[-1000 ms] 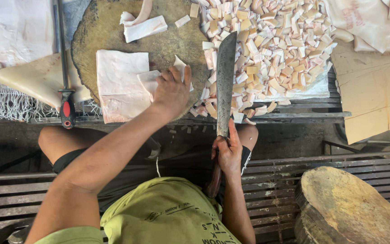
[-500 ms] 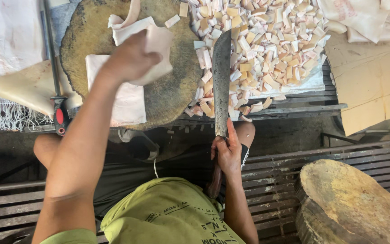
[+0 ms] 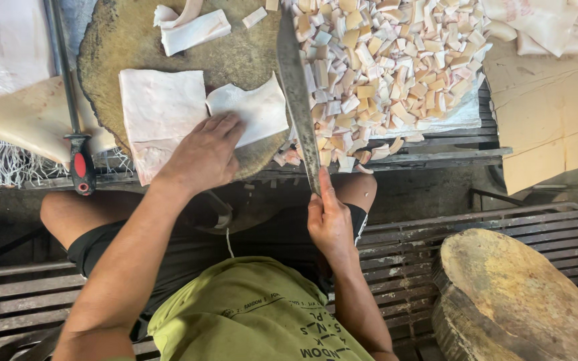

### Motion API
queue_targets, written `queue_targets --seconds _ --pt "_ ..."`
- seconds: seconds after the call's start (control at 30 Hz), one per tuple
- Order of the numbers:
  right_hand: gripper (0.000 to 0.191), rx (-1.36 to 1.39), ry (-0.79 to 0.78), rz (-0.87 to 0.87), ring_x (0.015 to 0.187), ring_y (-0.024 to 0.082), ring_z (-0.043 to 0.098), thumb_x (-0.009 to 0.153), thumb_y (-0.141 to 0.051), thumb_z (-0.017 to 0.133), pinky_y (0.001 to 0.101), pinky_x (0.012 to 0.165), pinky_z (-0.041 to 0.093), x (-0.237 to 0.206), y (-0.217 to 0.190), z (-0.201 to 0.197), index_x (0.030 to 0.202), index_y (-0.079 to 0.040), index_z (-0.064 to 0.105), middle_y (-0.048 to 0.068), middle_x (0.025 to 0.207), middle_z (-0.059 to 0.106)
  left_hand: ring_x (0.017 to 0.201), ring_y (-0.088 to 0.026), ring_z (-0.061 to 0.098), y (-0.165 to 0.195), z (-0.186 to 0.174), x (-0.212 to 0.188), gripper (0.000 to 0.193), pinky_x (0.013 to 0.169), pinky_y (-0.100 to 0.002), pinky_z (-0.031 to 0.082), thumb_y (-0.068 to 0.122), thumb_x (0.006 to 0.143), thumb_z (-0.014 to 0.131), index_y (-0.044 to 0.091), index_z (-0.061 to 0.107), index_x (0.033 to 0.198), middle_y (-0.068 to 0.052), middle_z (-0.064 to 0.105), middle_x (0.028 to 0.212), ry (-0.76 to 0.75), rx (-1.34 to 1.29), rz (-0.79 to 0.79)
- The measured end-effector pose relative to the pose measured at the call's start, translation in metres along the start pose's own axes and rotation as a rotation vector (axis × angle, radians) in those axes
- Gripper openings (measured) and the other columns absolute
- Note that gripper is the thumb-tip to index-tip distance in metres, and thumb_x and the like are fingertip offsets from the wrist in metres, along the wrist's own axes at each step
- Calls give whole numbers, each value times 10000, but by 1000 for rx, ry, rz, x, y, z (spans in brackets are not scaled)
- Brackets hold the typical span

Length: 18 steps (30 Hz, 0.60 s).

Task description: The person cuts large sheets of pale pork skin into small rectangular pieces using a large knife on a round wooden cutting board. The cut pieces accumulate on a white cloth beside the board.

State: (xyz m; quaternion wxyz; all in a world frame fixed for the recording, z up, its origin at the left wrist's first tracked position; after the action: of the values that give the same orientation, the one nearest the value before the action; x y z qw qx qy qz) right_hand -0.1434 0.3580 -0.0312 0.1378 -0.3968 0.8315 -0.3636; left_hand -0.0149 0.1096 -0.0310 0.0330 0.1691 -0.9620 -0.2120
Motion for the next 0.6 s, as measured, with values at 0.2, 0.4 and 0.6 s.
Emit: queue_targets --seconds 0.2,0.4,0.6 --pt "686 -181 0 -251 741 405 701 897 19 599 470 661 576 9 -16 23 1555 -54 420 222 916 720 1369 -267 540 -16 -2 -6 532 1117 -359 442 -17 815 599 32 617 1344 -128 590 1453 39 190 189" --pt "694 -221 12 -229 722 394 703 874 5 601 478 640 582 9 -9 32 1543 -55 426 185 884 724 1323 -230 578 -13 6 -9 463 1100 -355 476 38 832 613 61 670 1290 -92 642 1384 172 242 283" --pt "689 -208 -2 -223 759 403 708 888 14 594 484 667 578 11 4 29 1552 -65 428 204 907 724 1295 -215 603 -4 16 -6 435 1099 -338 488 44 819 619 85 693 1246 -69 666 1345 232 236 304"
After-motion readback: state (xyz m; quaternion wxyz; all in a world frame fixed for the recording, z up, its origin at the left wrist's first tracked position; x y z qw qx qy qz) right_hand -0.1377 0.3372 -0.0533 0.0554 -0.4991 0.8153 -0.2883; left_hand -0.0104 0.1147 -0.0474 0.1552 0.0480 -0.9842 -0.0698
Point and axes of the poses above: each hand's wrist, its own x-axis towards the middle knuckle, its own z-axis out of the palm, y = z × x, the point moved 4 cm from there along x, towards the middle knuckle
